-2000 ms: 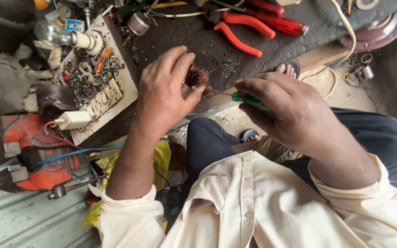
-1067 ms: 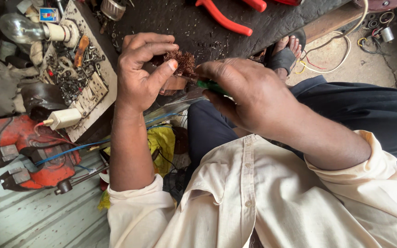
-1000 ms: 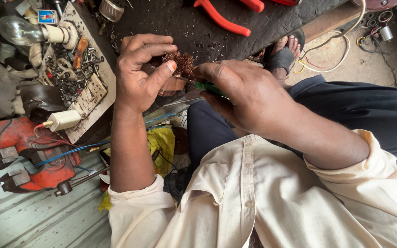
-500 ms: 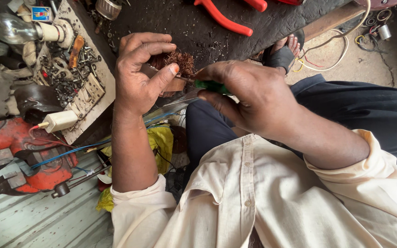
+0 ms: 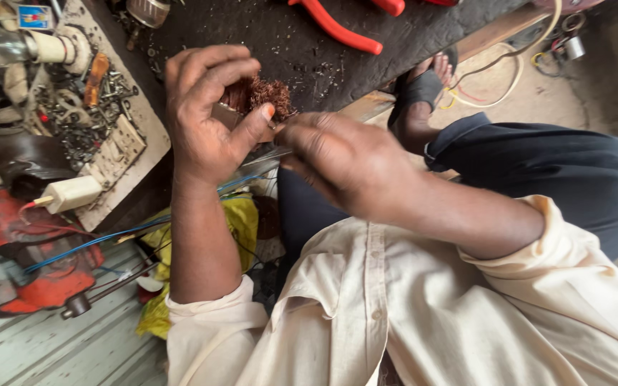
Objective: The person holds a bundle of copper wire and uses a screwdriver to pry and separate strands. They then use pliers to cut and further separate the wire, repeating the process to loosen the bundle.
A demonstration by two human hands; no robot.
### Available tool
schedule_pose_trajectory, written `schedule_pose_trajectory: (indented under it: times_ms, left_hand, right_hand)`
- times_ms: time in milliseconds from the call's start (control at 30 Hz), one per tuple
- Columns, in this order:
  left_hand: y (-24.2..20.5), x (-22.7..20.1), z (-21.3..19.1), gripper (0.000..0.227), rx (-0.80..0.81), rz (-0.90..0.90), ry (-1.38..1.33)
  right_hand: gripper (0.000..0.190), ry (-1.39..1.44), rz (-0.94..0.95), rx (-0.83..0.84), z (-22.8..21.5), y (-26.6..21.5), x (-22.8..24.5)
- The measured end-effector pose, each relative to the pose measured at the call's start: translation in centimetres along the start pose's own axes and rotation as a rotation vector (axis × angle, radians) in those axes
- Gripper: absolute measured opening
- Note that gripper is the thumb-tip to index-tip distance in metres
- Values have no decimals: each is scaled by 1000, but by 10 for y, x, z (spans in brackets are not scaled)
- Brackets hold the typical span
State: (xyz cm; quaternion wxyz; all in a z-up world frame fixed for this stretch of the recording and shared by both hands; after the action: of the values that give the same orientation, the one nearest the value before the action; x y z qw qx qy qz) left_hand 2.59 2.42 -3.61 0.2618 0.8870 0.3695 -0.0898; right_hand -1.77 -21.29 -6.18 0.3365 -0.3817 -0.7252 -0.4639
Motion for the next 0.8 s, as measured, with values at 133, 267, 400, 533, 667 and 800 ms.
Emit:
schedule_pose_trajectory:
  times_ms: [133,267,400,533,667,800]
  left_hand:
    - [-17,3,6,78,-141,49,3]
    - [-47,-9,10,91,-203,-10,-38]
    - [-66,-7,15,83,-172,-44,81]
    - [-77,-4,27,77,-253,-97,-3]
    - [-70,-3,33,72,-364,-22,33]
    - [-76,-9,33,67,-447,-33,3]
  right_hand:
    - [37,-14,-17,19,5,-3,4]
    - [32,14,25,36,3,-1,2]
    - [21,-17,34,29,-14,-5,14]
    - [20,93,-166,-261,-40,0,25]
    - [15,-216,149,-254,-27,0,17]
    - [37,-176,147,-60,9,37,-14]
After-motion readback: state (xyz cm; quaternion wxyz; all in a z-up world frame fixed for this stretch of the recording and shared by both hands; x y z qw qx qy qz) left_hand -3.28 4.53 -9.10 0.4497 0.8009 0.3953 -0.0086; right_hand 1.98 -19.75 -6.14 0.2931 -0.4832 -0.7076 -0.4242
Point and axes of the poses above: each hand's wrist, its own y-axis towards the middle knuckle, its own z-axis out of the palm, x = y × z, the point moved 1 cm from there along y, towards the middle knuckle, and after that the axes turned 14 degrees about z, right-handed, at the moved point
